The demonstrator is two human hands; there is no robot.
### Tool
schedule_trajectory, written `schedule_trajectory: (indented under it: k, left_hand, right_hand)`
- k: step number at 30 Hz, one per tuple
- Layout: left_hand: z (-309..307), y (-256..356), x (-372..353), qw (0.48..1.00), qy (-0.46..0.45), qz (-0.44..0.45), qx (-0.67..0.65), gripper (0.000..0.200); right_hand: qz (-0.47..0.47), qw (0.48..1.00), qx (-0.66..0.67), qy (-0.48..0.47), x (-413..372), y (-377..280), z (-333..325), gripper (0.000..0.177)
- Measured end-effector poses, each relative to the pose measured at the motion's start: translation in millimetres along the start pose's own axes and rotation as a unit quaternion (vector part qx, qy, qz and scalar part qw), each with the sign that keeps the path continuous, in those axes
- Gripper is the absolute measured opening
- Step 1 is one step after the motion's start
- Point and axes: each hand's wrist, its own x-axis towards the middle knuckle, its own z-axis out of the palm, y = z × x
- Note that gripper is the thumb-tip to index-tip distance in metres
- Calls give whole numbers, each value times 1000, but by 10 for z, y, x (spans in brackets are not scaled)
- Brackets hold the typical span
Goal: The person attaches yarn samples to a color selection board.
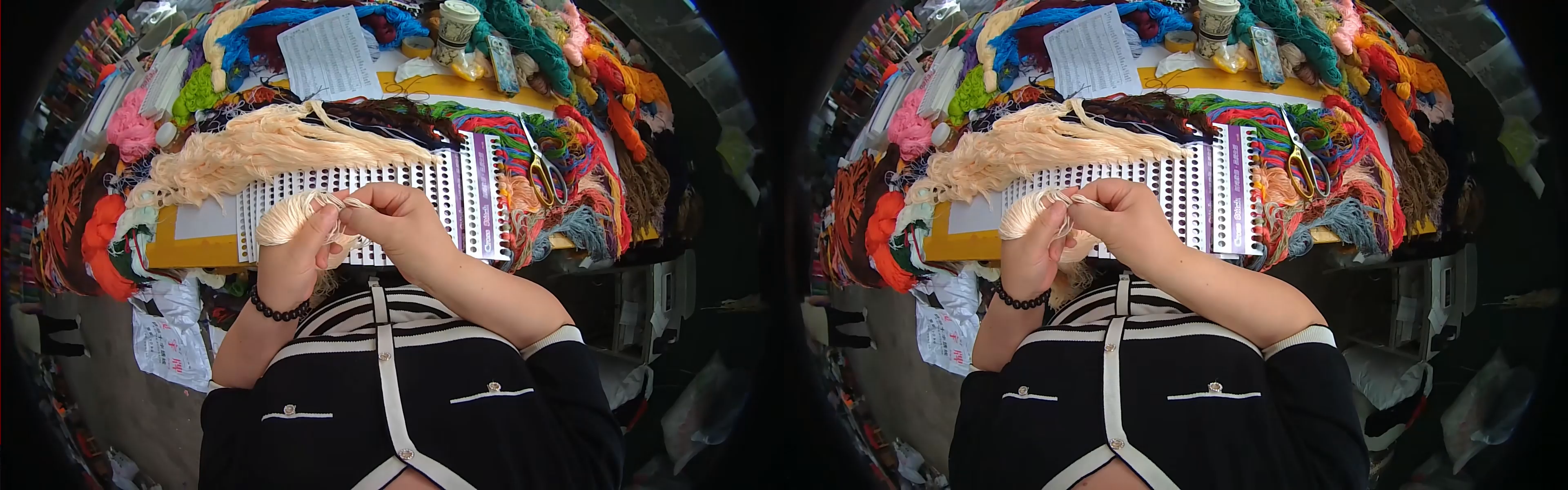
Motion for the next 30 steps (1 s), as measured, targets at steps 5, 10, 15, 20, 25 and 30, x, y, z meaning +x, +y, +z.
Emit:
schedule_trajectory:
  k: [5,10,15,20,25,30]
  left_hand:
    - [153,39,1,993,97,19,-70,28]
    - [-60,58,41,991,40,46,-120,28]
    - [9,74,36,990,-84,27,-113,38]
    - [77,-5,59,995,-31,87,25,37]
    - [81,-29,49,990,-36,100,88,38]
    - [-4,61,53,996,-61,-14,-56,41]
  right_hand:
    - [25,997,73,0,38,35,-47,11]
    - [74,942,323,-58,198,3,-270,6]
    - [80,993,90,-5,191,-21,-113,7]
    - [49,995,-81,3,166,-12,-4,14]
    - [82,996,-37,-10,141,-52,-23,12]
    - [68,997,13,-25,128,-76,-17,10]
